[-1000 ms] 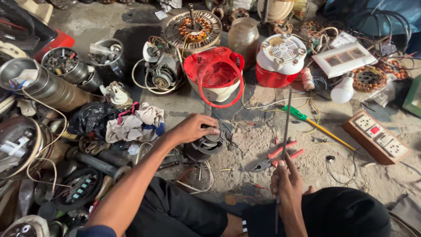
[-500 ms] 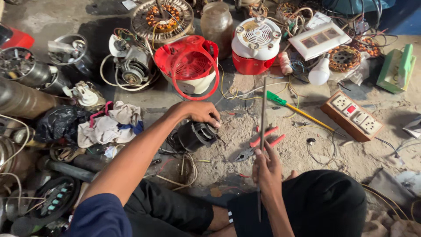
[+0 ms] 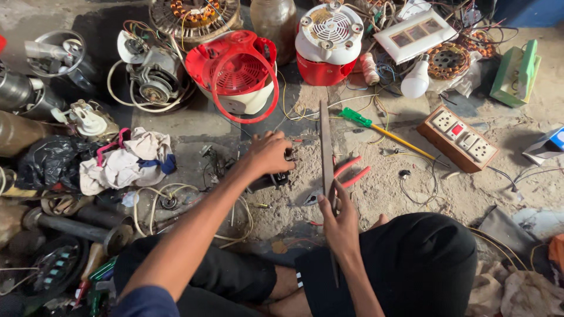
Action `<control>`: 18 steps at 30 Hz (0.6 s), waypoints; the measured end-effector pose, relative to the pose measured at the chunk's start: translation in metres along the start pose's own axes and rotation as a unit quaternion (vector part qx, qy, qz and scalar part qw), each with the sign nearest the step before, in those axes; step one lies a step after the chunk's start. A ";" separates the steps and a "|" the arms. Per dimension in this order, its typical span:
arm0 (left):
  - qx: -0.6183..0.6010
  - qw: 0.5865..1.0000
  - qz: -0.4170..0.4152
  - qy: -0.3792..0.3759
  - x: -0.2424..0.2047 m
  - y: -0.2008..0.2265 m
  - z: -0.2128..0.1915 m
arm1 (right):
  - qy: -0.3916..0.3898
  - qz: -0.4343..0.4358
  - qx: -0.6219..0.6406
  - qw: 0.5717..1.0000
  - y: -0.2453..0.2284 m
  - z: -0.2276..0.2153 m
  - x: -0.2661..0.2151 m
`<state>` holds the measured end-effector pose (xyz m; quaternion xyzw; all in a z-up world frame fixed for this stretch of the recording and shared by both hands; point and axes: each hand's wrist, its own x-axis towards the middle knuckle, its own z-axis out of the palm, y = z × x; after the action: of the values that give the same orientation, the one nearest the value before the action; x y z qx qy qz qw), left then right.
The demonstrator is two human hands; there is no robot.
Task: The person repairs an electric motor by filing the housing, pulling at components with pliers, and inserting a screwdriver into the assembly while sitting on a workshop floor.
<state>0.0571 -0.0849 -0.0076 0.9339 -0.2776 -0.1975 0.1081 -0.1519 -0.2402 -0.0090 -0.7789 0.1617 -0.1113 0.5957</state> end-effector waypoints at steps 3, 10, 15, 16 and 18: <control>-0.011 0.989 -0.069 0.132 -0.026 0.020 0.019 | -0.005 0.022 -0.115 0.993 0.000 0.004 -0.004; -0.041 0.968 -0.046 0.243 -0.026 0.025 0.048 | -0.037 0.031 -0.170 0.984 -0.016 0.020 -0.014; -0.068 0.975 -0.012 0.213 -0.021 0.017 0.043 | -0.037 -0.008 -0.195 0.980 -0.013 0.026 -0.017; -0.072 0.973 -0.009 0.220 -0.022 0.017 0.042 | -0.031 -0.028 -0.192 0.980 -0.013 0.027 -0.018; -0.073 0.974 -0.006 0.216 -0.023 0.018 0.042 | -0.024 0.003 -0.183 0.983 -0.013 0.026 -0.020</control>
<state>0.0130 -0.0904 -0.0323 0.9456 -0.2272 -0.0120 0.2325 -0.1593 -0.2059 -0.0033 -0.8769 0.1670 -0.0590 0.4469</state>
